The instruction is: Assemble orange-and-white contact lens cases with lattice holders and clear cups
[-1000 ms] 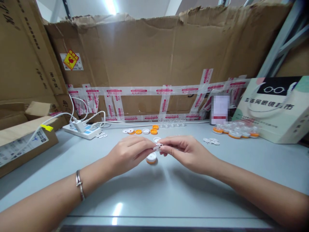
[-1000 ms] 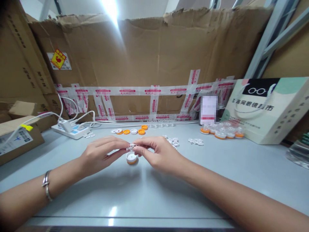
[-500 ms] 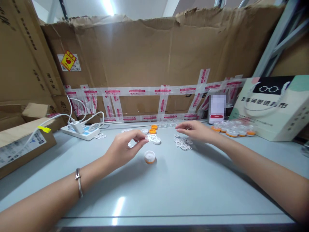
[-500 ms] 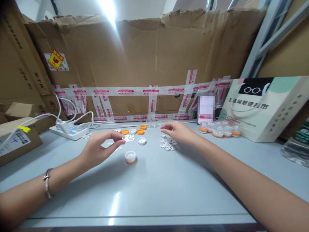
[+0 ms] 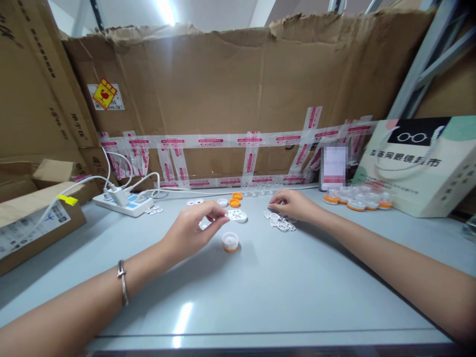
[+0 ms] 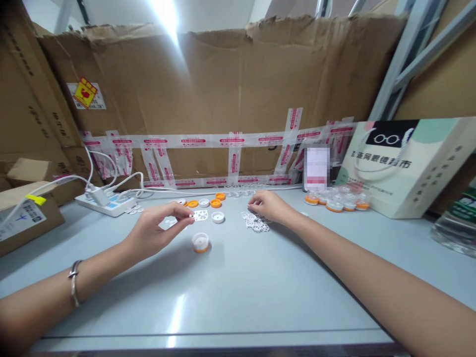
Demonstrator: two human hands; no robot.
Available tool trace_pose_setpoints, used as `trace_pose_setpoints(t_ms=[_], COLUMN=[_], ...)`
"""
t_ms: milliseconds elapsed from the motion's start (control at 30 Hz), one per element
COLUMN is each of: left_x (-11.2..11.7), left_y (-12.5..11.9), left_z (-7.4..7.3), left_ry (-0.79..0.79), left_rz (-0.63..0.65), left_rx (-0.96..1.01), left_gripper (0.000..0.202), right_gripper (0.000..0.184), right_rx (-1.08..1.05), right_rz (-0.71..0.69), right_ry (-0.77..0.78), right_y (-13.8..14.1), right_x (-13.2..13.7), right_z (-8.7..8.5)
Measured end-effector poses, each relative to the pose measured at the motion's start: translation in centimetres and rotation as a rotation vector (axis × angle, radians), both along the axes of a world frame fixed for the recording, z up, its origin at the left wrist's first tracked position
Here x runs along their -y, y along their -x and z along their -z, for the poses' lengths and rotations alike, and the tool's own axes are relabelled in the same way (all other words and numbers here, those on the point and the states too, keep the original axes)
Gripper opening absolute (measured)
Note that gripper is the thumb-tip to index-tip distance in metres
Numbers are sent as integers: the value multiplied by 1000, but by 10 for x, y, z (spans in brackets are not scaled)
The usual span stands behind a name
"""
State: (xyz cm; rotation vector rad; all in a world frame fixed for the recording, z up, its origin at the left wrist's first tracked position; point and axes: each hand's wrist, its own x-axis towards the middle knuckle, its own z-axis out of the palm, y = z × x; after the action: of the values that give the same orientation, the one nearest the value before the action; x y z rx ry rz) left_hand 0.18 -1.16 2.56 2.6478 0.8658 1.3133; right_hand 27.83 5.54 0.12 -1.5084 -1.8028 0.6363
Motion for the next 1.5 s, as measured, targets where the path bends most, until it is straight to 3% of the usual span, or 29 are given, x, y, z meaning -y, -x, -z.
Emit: trace_pose_setpoints(t_ms=[167,333,433,533,633,800,967,1267,1500], left_x=[2,5,6,6,6,9,17,19,25], left_y=[-1,-4,-5,-5,-5,-9,-10,-8,-9], left_z=[0,-1,-1,-1,-1,-12,-22,-7,-7], left_ry=[34,65,71,77,68,5,-55,-109,-134], left_rz=[11,26,31,33,41,38,37,47,72], left_rx=[27,37,33,34,33,13,-21,25,46], left_gripper=[4,4,5,5,4,3,2,4,5], right_gripper=[30,31,32,36,47,30,27,21,21], right_rx=[-306,-689,-799,-797,-758,-674,-730,-461,-554], right_rz=[-26,-107,-102,-98,-194,-287,-324,-277,-397], right_ry=[24,113,189,175,68,40,-1,-263,-153], right_y=[10,36,46,49,52,63,67,75,79], right_x=[11,37,47,54,63,85,97,95,92], right_z=[-8,-21,-26,-28,-32,-43,-47,-35,-25])
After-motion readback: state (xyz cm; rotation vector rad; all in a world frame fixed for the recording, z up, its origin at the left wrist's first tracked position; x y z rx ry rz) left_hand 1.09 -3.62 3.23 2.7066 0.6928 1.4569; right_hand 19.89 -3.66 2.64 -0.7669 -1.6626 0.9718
